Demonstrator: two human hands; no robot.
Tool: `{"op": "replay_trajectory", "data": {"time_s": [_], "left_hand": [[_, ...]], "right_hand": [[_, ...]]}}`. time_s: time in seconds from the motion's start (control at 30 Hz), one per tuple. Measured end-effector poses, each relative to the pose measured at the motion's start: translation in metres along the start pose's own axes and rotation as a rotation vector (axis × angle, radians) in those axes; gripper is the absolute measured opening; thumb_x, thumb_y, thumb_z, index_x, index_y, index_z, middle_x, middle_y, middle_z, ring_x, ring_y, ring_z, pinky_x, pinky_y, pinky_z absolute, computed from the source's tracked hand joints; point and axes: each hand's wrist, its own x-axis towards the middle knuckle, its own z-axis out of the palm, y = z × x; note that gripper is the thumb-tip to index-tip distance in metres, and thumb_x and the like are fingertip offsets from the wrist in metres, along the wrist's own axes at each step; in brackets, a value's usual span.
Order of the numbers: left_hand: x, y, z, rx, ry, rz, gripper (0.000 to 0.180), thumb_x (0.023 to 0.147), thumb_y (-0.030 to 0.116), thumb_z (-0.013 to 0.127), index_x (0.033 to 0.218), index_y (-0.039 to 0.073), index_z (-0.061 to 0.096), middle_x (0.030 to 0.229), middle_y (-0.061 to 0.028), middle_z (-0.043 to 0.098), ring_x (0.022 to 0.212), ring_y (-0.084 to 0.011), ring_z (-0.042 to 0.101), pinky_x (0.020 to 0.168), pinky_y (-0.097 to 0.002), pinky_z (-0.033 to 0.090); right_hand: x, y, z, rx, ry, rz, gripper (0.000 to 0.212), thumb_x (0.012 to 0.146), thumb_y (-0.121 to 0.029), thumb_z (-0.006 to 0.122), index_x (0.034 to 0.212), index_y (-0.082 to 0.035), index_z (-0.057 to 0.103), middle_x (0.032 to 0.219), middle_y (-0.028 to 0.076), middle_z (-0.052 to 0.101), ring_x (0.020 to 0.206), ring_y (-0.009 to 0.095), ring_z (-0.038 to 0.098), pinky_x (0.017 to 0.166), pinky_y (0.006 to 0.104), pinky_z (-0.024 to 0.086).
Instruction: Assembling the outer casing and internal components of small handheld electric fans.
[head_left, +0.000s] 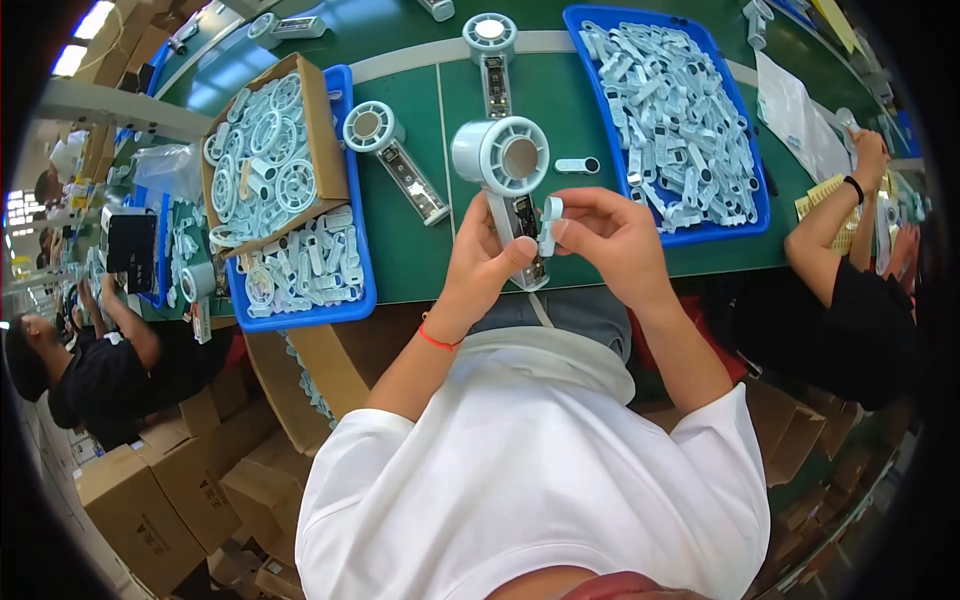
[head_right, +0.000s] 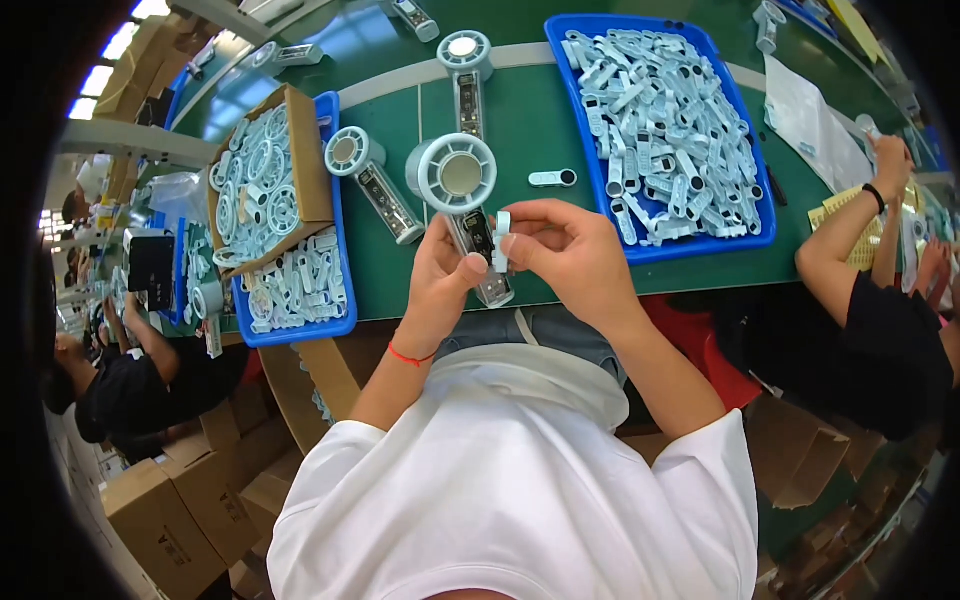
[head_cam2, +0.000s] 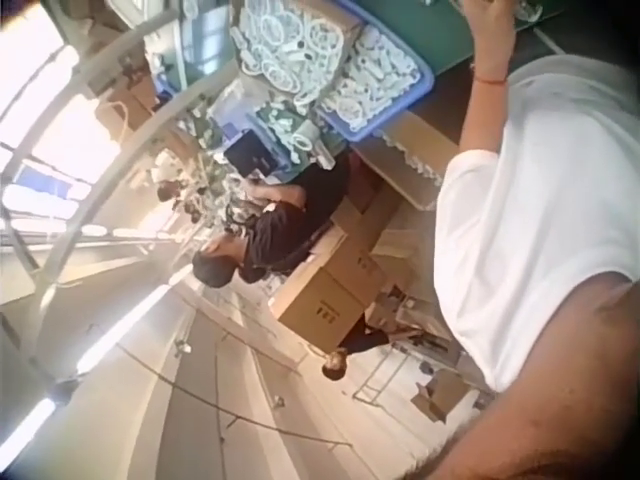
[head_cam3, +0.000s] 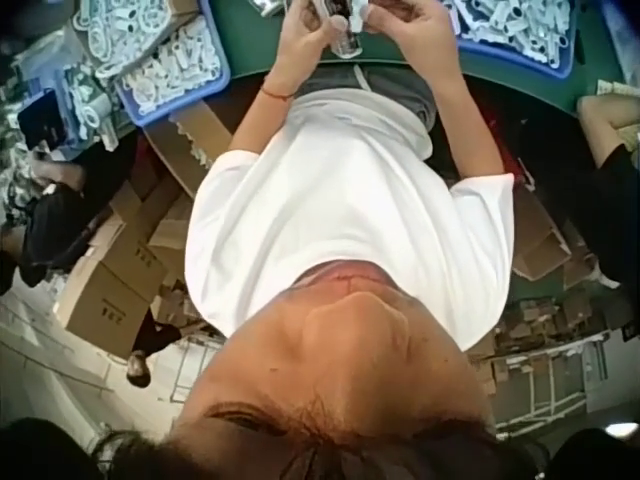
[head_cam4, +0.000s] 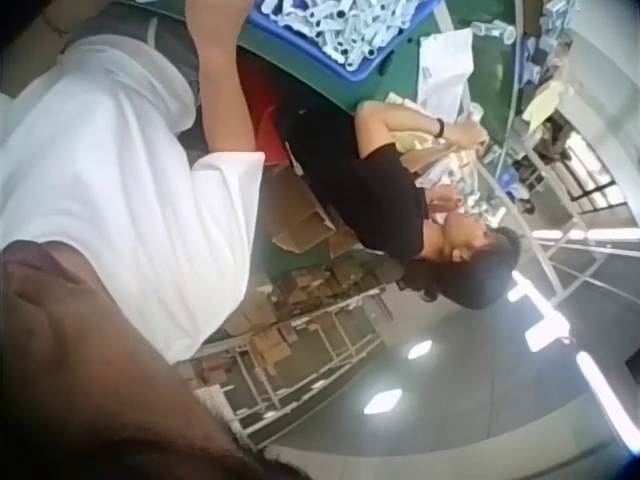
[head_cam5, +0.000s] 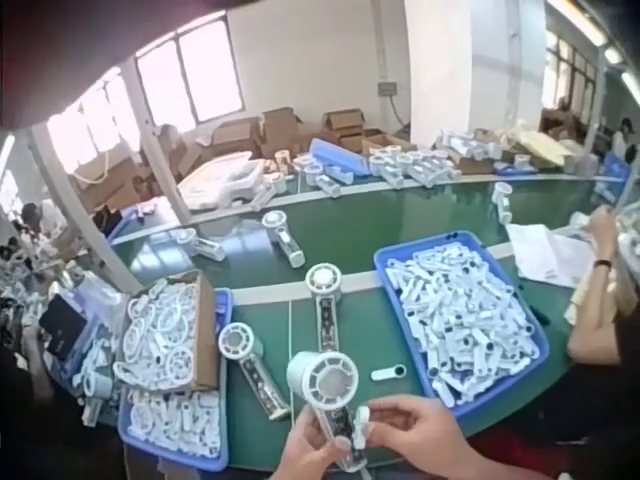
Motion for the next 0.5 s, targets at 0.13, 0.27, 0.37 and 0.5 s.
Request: {"op": "replay_trajectory", "data": {"time_s": [0.13,0.27,0.37,0.5], "left_hand": [[0.001,-0.009,-0.004,0.104,-0.056,-0.014,0.071,0.076,0.02,0.072,0.128,-0.001,0.028,0.117,-0.0108,0.046,0.105,-0.0179,0.049,0.088,-0.0301,0.041],[0.001,-0.01,-0.003,0.538,-0.104,0.084,0.078,0.073,0.018,0.074,0.13,-0.002,0.025,0.117,-0.0143,0.046,0.106,-0.0234,0.049,0.088,-0.0342,0.041],[0.002,-0.01,0.001,0.703,-0.074,0.149,0.077,0.07,0.014,0.074,0.129,-0.002,0.026,0.115,-0.0173,0.048,0.105,-0.0277,0.05,0.087,-0.0366,0.041],[0.003,-0.011,0.006,0.745,-0.062,0.193,0.075,0.069,0.011,0.073,0.128,-0.003,0.029,0.112,-0.02,0.049,0.102,-0.0307,0.052,0.086,-0.0367,0.042]], "right_hand": [[-0.004,0.001,0.003,-0.109,0.061,0.014,0.029,0.078,-0.003,0.064,0.105,0.005,0.058,0.087,0.009,0.064,0.076,0.011,0.062,0.064,0.0227,0.05],[-0.009,0.005,0.007,-0.352,0.143,-0.044,0.027,0.076,-0.004,0.065,0.1,0.006,0.058,0.084,0.01,0.064,0.071,0.011,0.062,0.062,0.0225,0.05],[-0.01,0.01,0.007,-0.381,0.162,-0.065,0.024,0.075,-0.004,0.066,0.095,0.006,0.058,0.081,0.009,0.064,0.07,0.011,0.061,0.062,0.0225,0.049],[-0.008,0.01,0.003,-0.383,0.169,-0.036,0.022,0.073,-0.005,0.067,0.089,0.007,0.057,0.077,0.008,0.063,0.068,0.01,0.061,0.062,0.0226,0.049]]}}
